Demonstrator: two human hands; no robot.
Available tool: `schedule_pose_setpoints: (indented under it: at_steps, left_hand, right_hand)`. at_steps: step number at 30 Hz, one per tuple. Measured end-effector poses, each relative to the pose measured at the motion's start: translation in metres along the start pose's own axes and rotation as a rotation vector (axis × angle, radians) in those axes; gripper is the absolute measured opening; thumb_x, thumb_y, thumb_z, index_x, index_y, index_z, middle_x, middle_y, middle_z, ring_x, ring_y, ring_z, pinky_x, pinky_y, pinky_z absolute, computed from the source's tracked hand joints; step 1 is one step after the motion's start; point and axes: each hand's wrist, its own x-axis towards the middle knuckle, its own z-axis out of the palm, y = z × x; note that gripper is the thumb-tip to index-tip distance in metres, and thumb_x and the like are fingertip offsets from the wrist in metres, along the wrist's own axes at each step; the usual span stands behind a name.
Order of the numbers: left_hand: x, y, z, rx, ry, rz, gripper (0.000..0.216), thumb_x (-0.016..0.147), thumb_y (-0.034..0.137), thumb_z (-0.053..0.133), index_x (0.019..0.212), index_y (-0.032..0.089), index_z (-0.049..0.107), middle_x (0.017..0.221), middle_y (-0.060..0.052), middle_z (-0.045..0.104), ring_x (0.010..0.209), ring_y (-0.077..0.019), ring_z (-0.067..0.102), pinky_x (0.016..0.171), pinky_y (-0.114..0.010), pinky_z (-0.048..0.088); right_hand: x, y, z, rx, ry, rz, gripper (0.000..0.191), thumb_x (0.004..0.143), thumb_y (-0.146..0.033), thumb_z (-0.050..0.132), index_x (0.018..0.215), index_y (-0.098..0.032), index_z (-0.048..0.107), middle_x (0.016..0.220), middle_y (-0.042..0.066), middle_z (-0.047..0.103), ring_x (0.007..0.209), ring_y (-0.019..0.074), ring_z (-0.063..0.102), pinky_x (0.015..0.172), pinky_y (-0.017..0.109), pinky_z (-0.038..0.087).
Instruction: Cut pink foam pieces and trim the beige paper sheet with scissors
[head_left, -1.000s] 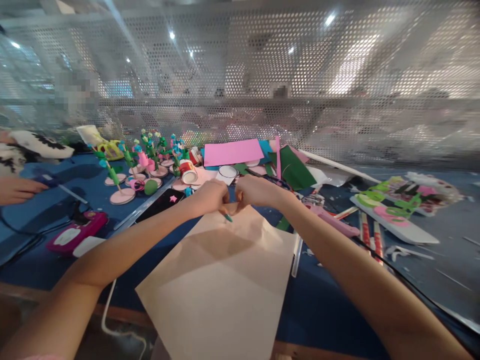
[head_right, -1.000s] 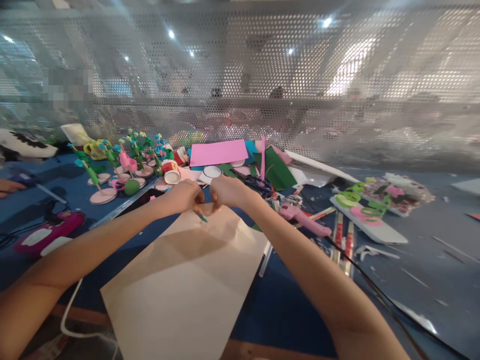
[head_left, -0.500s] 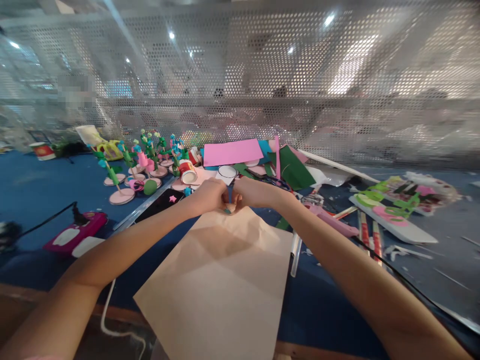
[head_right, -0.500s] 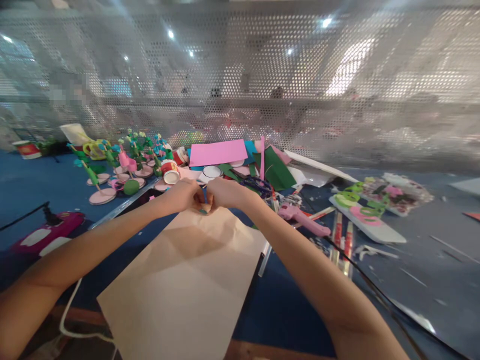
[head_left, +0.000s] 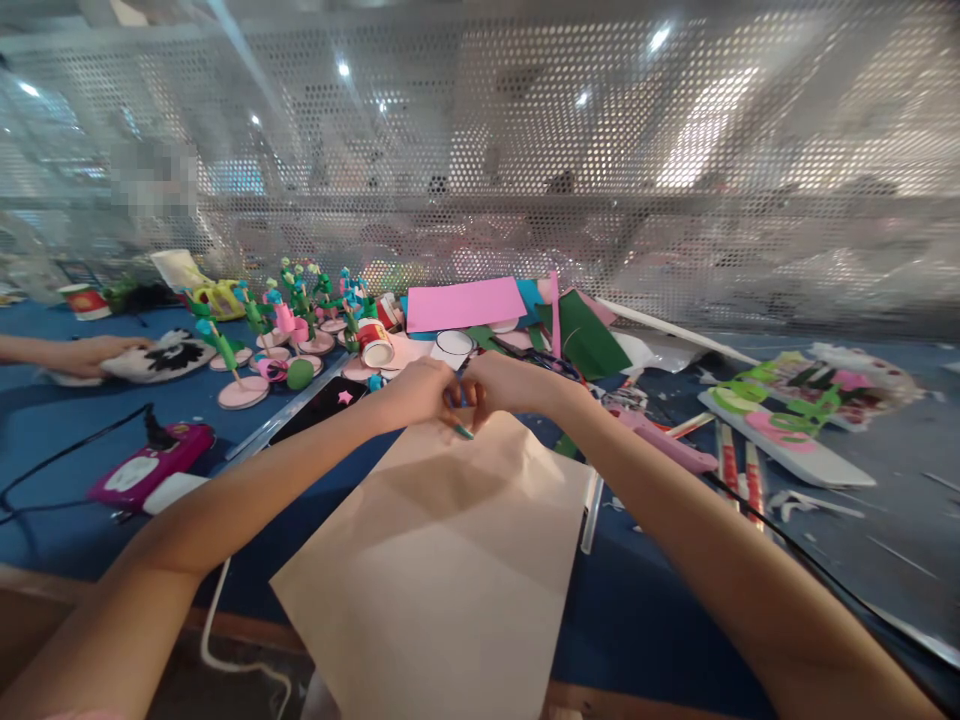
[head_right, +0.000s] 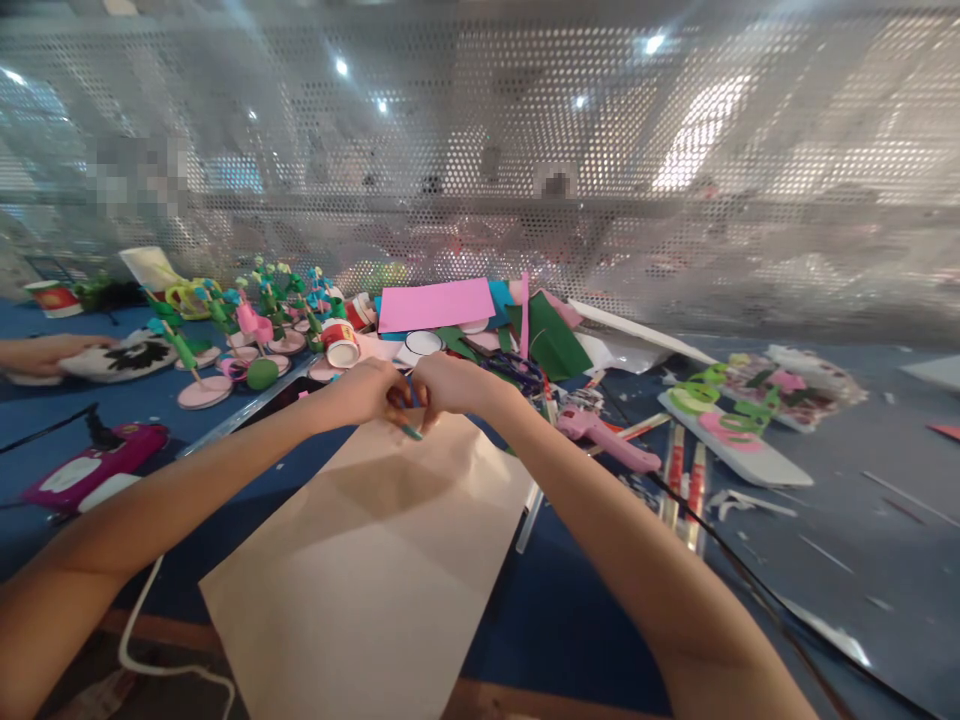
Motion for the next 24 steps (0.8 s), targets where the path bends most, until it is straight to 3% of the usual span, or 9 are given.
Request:
schedule_pose_setpoints:
  at_steps: [3, 8, 12, 16, 24]
  left_hand:
    - [0.0004, -0.0056, 0.0018, -0.024, -0.001, 0.056, 0.015, 0.063, 0.022, 0.062, 0.074, 0.014, 0.07, 0.067, -0.004, 0.068, 0.062, -0.0134, 0.059, 0.057, -0.019, 0.037]
    - [0.0003, -0.0055, 0.0025, 0.024, 0.026, 0.018, 0.015, 0.06, 0.02, 0.062, 0.071, 0.013, 0.07, 0.066, -0.005, 0.068, 0.061, -0.0143, 0.059, 0.055, -0.019, 0.037]
    - [-0.0005, -0.0029, 0.0017, 0.01, 0.023, -0.001, 0.021, 0.06, 0.03, 0.064, 0.069, 0.013, 0.07, 0.063, -0.006, 0.067, 0.06, -0.0155, 0.059, 0.054, -0.021, 0.037]
    - [0.0001, -0.0041, 0.0025, 0.003, 0.011, -0.002, 0.02, 0.055, 0.029, 0.069, 0.068, 0.014, 0.07, 0.062, -0.005, 0.067, 0.061, -0.015, 0.059, 0.056, -0.021, 0.037]
    - [-0.0001, -0.0072, 0.002, -0.047, 0.007, -0.028, 0.025, 0.055, 0.032, 0.067, 0.071, 0.013, 0.071, 0.059, -0.003, 0.064, 0.054, -0.0131, 0.055, 0.05, -0.02, 0.034]
  right_hand:
    - [-0.0002, 0.0008, 0.0002, 0.016, 0.003, 0.003, 0.026, 0.06, -0.036, 0.069, 0.07, -0.012, 0.068, 0.067, 0.005, 0.067, 0.059, 0.0152, 0.058, 0.052, 0.022, 0.036]
    - [0.0021, 0.0037, 0.0029, 0.04, 0.009, -0.003, 0.027, 0.059, -0.035, 0.069, 0.076, -0.014, 0.069, 0.068, 0.005, 0.068, 0.061, 0.016, 0.06, 0.054, 0.021, 0.038]
    - [0.0019, 0.0048, 0.0028, 0.089, -0.049, -0.051, 0.019, 0.063, -0.023, 0.064, 0.079, -0.014, 0.071, 0.073, 0.007, 0.07, 0.066, 0.0168, 0.062, 0.055, 0.021, 0.041]
    - [0.0006, 0.0052, 0.0019, 0.079, -0.068, -0.056, 0.022, 0.063, -0.011, 0.06, 0.081, -0.012, 0.071, 0.077, 0.008, 0.07, 0.069, 0.0169, 0.063, 0.057, 0.02, 0.041]
    - [0.0025, 0.0076, 0.0055, 0.152, -0.122, -0.054, 0.02, 0.066, -0.02, 0.061, 0.083, -0.014, 0.07, 0.084, 0.007, 0.07, 0.075, 0.0176, 0.063, 0.063, 0.021, 0.043]
